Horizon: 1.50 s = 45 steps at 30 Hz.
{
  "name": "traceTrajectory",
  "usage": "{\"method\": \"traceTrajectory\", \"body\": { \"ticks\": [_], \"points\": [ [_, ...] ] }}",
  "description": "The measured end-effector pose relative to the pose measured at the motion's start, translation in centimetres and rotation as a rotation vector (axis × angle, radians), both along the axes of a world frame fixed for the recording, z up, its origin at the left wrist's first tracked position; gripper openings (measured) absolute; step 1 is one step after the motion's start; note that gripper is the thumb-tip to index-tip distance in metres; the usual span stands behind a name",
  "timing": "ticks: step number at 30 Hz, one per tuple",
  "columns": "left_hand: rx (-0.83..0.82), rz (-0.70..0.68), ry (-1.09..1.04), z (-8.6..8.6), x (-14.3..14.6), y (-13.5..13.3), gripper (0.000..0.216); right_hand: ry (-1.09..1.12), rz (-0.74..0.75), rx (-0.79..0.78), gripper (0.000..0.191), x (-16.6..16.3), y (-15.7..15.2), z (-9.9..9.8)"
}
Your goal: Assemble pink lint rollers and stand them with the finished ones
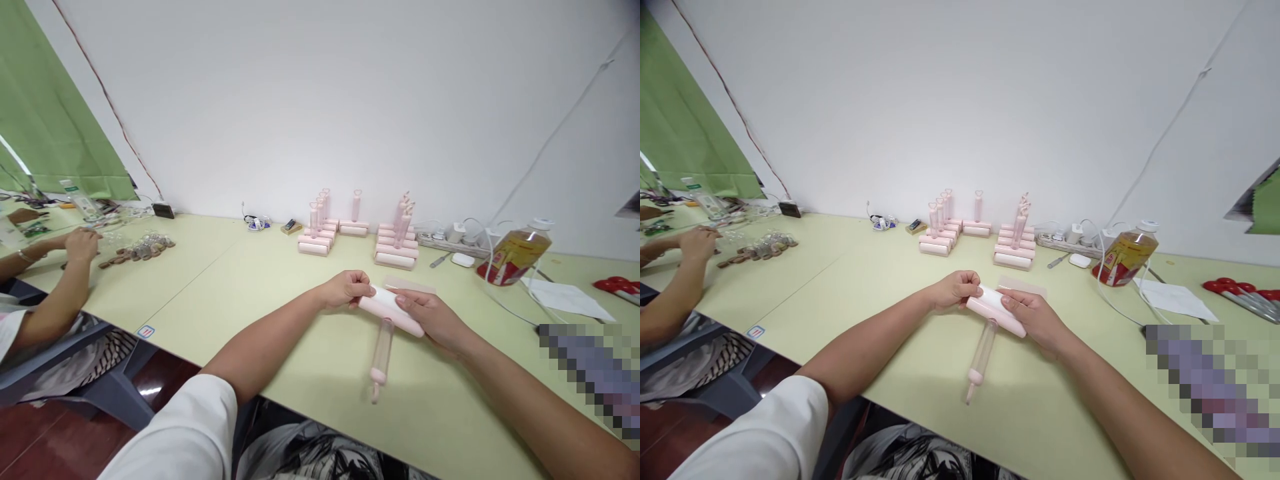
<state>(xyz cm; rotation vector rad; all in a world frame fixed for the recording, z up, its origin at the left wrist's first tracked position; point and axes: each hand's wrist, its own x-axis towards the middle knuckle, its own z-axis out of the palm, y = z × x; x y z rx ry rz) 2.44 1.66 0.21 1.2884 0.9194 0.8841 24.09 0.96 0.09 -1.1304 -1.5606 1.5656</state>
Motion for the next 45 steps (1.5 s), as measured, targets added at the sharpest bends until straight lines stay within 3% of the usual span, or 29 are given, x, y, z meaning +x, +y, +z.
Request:
{"method": "traceTrajectory", "body": {
  "ticks": [8, 15, 18, 25, 32, 39, 45],
  "points": [
    [0.033, 0.058, -0.027, -1.2, 0.7, -0.2, 0.028, -0.084, -0.034, 0.019, 0.058, 0.1, 0.6, -0.5],
    [0.01, 0.051, 0.06, -1.7, 0.3, -0.4, 0.036, -0.168, -0.026, 0.203, 0.054, 0.6, 0.0, -0.4],
    [0.078, 0.076, 0.118, -1.9, 0.3, -0.6, 0.037, -0.214, -0.062, 0.243, 0.058, 0.6, -0.2, -0.2],
    [0.322, 0.277, 0.257, -2.3, 0.4, -0.5, 0.042, -0.23, -0.059, 0.267, 0.062, 0.9, 0.3, -0.6],
    [0.164, 0.203, 0.145, -1.7, 0.2, -0.5, 0.041, -0.174, 0.013, 0.221, 0.058, 1.3, 0.6, -1.2],
    [0.034, 0.249, 0.092, -1.7, -0.2, 0.3, 0.024, 0.203, -0.063, 0.002, 0.044, 1.1, 0.6, -0.4],
    [-0.003, 0.223, 0.071, -1.6, -0.6, 0.5, 0.024, 0.245, -0.096, -0.098, 0.042, 1.4, 0.9, -0.4]
  ]
}}
